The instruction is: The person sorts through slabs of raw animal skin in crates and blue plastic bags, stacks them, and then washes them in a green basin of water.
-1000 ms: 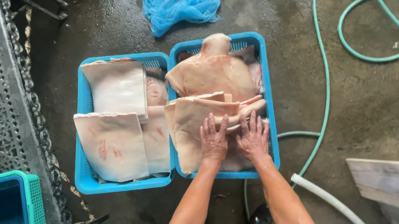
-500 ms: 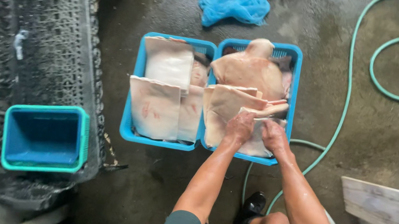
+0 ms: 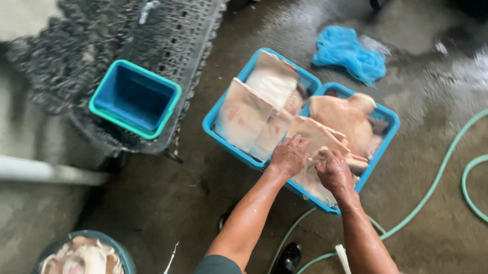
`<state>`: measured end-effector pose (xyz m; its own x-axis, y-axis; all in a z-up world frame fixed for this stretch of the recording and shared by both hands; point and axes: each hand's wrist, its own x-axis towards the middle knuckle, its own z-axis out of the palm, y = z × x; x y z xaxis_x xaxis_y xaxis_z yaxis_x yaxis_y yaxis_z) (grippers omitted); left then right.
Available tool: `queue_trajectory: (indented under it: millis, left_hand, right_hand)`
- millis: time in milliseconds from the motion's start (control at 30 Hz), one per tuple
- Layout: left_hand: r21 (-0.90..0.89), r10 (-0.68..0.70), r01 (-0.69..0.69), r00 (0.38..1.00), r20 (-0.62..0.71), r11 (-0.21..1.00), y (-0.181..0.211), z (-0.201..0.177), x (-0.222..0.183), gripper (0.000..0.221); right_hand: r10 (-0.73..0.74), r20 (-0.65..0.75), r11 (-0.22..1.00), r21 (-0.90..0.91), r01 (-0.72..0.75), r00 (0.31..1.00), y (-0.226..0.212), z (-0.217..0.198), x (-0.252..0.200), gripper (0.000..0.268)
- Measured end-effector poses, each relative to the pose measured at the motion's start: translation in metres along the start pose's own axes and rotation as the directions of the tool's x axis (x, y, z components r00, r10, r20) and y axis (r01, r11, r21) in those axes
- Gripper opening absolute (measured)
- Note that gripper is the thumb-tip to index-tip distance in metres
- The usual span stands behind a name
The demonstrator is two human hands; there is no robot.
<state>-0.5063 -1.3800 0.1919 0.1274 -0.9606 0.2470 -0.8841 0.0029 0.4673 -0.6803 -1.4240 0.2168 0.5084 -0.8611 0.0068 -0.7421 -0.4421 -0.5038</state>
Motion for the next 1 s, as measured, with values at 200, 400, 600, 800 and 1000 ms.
queue_trajectory:
  millis: [200,400,600,800,1000]
  left_hand:
    - [0.101,-0.215,0.220,0.975,-0.058,0.970,-0.047,-0.086,-0.057,0.033]
    - [0.066,-0.401,0.434,0.873,-0.279,0.899,-0.119,-0.188,-0.179,0.041]
    - [0.026,-0.564,0.622,0.725,-0.395,0.782,-0.166,-0.274,-0.349,0.037]
    - [-0.041,-0.692,0.760,0.566,-0.448,0.648,-0.181,-0.315,-0.493,0.023]
    - [-0.184,-0.835,0.895,0.283,-0.472,0.407,-0.199,-0.338,-0.603,0.022]
  right_hand:
    - [-0.082,0.119,0.997,0.002,0.082,0.990,-0.109,0.008,0.000,0.042]
    - [-0.350,0.144,0.936,0.008,0.353,0.925,-0.229,0.065,-0.023,0.050]
    - [-0.601,0.207,0.795,0.053,0.605,0.772,-0.359,0.133,-0.084,0.048]
    - [-0.611,0.413,0.773,0.130,0.621,0.675,-0.474,0.195,-0.170,0.044]
    - [-0.732,0.539,0.607,0.237,0.759,0.417,-0.569,0.270,-0.231,0.044]
